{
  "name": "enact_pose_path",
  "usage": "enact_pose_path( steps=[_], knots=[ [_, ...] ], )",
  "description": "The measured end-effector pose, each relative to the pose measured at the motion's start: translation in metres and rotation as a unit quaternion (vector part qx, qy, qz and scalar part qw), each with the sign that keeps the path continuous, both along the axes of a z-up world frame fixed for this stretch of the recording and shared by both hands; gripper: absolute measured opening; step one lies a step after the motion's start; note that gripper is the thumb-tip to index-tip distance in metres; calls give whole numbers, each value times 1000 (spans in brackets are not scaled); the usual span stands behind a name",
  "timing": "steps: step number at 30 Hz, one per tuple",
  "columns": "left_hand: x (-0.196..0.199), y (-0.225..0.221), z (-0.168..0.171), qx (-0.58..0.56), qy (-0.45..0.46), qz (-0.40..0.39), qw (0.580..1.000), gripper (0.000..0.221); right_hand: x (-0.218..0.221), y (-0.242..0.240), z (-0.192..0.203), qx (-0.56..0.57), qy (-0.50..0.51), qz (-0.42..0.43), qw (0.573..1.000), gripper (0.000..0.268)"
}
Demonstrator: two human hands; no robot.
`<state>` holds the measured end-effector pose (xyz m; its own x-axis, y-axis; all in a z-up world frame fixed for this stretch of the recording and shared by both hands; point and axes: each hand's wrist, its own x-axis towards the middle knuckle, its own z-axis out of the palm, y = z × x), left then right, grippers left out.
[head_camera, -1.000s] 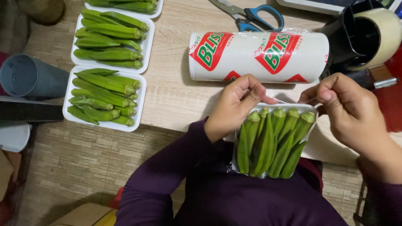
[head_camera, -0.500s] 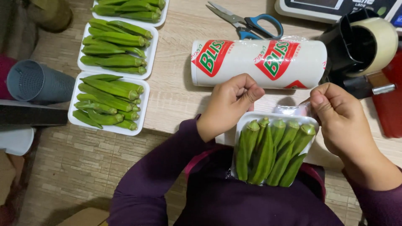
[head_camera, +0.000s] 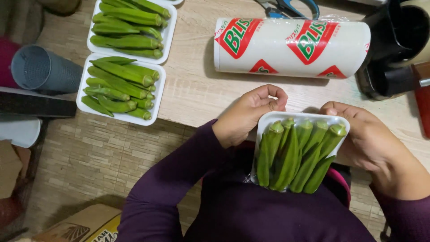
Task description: Wrapping trays of okra with plastic film and cutting the film with scissors.
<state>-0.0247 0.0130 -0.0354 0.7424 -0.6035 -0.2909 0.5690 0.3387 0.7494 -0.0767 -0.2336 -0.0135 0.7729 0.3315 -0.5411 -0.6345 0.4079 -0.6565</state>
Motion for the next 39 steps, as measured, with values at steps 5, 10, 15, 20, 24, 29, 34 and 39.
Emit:
enact_pose_path(
  steps=[5, 10, 15, 20, 24, 29, 34, 39],
  knots=[
    [-8, 4, 0, -7, 62, -10, 998, 10, -2, -6, -6, 13, 24, 4, 1000, 16],
    [-13, 12, 1, 48, 16, 6, 999, 54, 1, -4, -1, 59, -4, 28, 998, 28],
    [-18, 21, 22, 147, -103, 19, 984, 26, -3, -3, -4, -11, -47, -18, 999, 57],
    [-9, 25, 39, 317, -209, 14, 925, 24, -4, 5, -4, -83, 26, 1, 996, 72],
    [4, 24, 68, 405, -177, -48, 896, 37, 1, 16, 7, -121, 57, -11, 991, 72],
    [31, 20, 72, 345, -65, -214, 912, 72, 2, 22, 16, -132, 67, -11, 989, 71],
    [42, 22, 53, 292, -41, -198, 935, 20, 2, 18, 7, -107, 48, -9, 993, 66],
    [42, 34, 64, 327, -213, -179, 903, 21, 3, 20, 11, -114, 69, -31, 991, 64]
  ],
)
